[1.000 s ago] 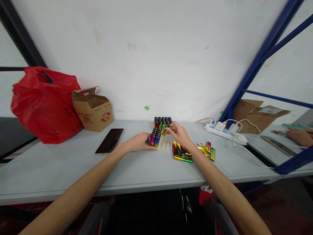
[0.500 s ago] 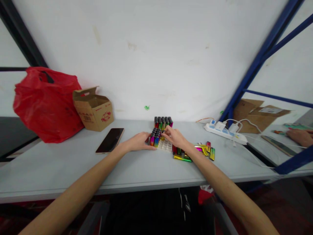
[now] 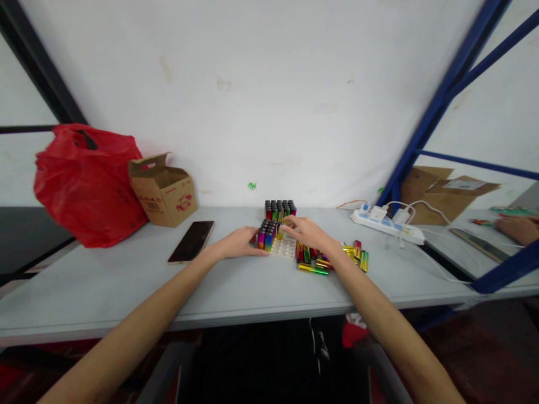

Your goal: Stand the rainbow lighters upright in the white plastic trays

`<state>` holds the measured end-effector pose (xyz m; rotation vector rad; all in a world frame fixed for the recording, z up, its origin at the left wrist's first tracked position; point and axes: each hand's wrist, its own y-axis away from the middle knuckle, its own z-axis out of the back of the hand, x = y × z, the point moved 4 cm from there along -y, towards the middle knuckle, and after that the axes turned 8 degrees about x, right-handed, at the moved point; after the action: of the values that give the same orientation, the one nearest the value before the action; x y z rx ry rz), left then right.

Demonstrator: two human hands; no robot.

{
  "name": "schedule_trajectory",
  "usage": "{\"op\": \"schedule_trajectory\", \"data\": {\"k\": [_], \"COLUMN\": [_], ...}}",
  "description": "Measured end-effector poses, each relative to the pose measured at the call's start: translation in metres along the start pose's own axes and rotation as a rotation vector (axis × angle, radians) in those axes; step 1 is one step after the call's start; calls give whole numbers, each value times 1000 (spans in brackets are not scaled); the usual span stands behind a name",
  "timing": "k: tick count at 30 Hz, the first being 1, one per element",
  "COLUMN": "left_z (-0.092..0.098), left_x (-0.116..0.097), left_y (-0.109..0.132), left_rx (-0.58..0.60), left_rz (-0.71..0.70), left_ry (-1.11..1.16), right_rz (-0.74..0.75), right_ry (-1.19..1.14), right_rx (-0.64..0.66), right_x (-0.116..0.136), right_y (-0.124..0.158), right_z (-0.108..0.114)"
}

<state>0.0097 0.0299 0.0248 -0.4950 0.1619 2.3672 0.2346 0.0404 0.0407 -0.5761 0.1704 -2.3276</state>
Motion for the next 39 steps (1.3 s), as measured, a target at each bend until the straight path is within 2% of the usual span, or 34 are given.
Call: {"op": "schedule_trajectory", "data": {"k": [6,11,19,22,25,35,39], "left_z": [-1,-1,0,0,0,-1,-1], "left_x": [1,2,-1,-2,-2,3,3], "left_y": [-1,-1,-1,-1,-1,0,0], "left_rx": [25,15,34,40,45,1,0], "left_rz": [1,7,-6,-7,2,27,30], "left_ry": [-26,-32,-6,2,-5,-16,-10], "right_rz": [-30,-206,-344,-318,-280,-301,-415], "right_ry": [67,135,-7,-46,19,107,211], "right_rx": [-39,8,258,377,416,211,89], "right_x": [-31,-55,-64,-59,-57,-87,-96], "right_y": [11,20,33,36,34,20,18], "right_z": [22,27,30,26,21,12,12]}}
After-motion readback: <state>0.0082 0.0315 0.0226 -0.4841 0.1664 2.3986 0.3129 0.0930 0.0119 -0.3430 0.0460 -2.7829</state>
